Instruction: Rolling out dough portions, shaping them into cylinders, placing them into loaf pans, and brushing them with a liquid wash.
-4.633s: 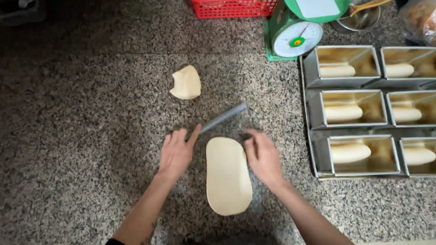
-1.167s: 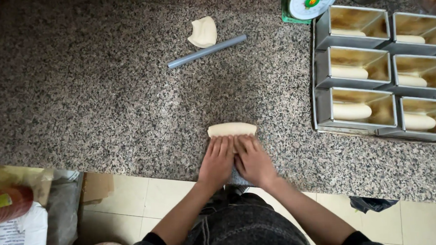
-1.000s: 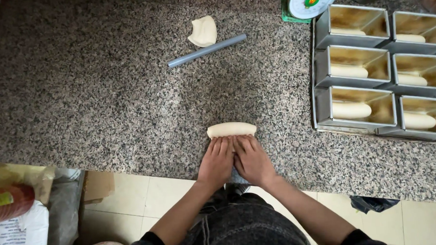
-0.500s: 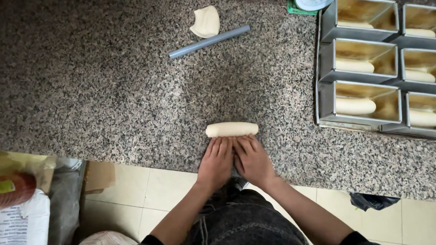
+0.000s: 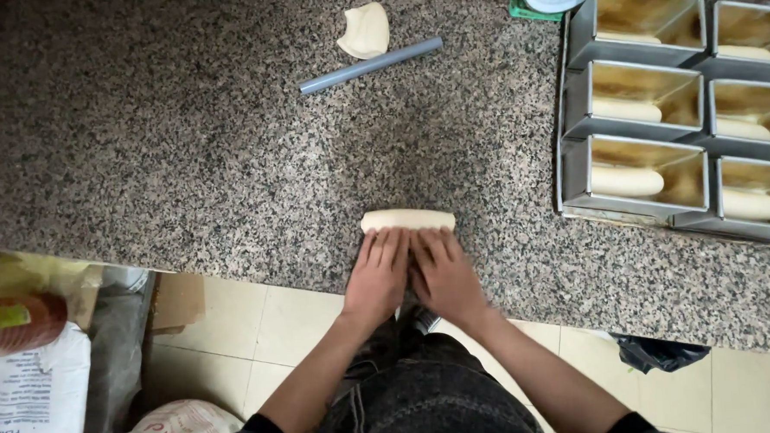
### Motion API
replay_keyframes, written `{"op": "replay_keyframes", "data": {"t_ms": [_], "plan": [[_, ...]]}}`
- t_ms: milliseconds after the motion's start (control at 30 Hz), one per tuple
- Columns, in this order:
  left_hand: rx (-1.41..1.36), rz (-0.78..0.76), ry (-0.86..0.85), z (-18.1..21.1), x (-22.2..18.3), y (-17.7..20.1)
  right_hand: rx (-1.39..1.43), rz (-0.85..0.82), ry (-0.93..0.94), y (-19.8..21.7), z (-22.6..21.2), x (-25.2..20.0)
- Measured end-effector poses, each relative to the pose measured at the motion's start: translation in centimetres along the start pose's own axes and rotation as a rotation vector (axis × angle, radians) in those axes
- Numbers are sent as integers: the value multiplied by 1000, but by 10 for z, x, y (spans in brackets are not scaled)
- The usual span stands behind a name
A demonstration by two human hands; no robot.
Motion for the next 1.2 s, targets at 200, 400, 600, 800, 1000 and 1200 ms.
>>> {"op": "replay_keyframes", "data": {"t_ms": [200,400,600,800,1000,1200], "plan": [[47,-50,-11,14,-29,-27,103,-30,-15,-37,-7,-26],[46,-21,-1,5,-18,-15,226,-135,-39,-46,4,-19],[10,70,-19,5,-1,20,161,34,-8,3,4,-5],[134,11,-149,13,-42,-9,28,-22,-21,-29,-24,-41],[-7,-209,-275,3,-65,-39,164,-127,-50,-23,-27,-56],[-45,-45,-390,-25,12,60,319,-64,-295,29,7,-35]]}}
Point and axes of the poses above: each hand's wrist, its own x-axis towards the middle knuckle, its own y-axis out of the back of the hand, z = x × y, the point moved 3 cm from there along x, towards the middle knuckle, and after that the axes turned 13 degrees about -z, right-handed, at the moved point
